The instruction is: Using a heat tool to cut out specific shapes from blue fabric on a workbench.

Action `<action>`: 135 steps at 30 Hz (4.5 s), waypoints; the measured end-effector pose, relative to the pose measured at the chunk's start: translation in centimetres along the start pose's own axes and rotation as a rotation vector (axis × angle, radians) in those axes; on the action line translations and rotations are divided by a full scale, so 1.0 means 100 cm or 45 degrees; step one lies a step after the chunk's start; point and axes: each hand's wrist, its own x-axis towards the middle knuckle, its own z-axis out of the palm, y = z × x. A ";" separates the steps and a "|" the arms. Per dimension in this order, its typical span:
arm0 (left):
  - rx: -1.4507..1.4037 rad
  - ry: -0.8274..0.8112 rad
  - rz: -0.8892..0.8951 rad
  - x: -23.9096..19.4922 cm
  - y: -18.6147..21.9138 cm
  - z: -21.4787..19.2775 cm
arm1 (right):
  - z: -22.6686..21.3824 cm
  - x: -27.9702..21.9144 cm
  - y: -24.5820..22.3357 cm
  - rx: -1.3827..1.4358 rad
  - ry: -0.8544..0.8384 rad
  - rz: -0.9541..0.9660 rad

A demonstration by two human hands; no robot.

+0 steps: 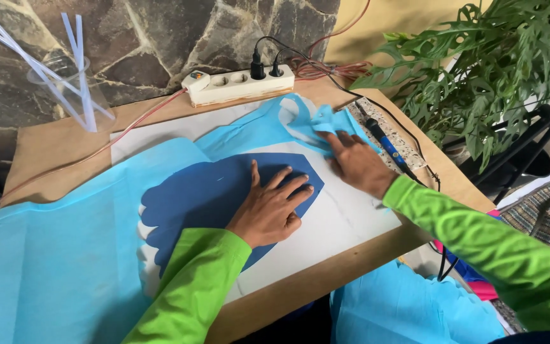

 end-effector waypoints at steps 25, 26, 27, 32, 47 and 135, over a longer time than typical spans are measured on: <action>0.051 0.058 0.010 -0.002 0.008 0.004 | -0.023 -0.073 -0.010 0.282 0.577 -0.523; 0.011 0.016 -0.048 -0.003 0.011 0.002 | -0.018 -0.072 -0.013 0.311 0.496 -0.561; -0.029 -0.026 -0.106 -0.004 0.014 0.000 | -0.014 -0.071 -0.016 0.339 0.415 -0.598; -0.057 -0.065 -0.154 -0.008 0.018 -0.002 | 0.001 -0.073 -0.012 0.253 0.369 -0.602; -0.097 -0.079 -0.198 -0.011 0.022 -0.006 | -0.031 -0.088 -0.009 0.483 0.210 -0.627; 0.437 -0.005 -0.569 -0.095 0.083 0.011 | -0.025 -0.065 -0.093 0.415 0.739 -0.924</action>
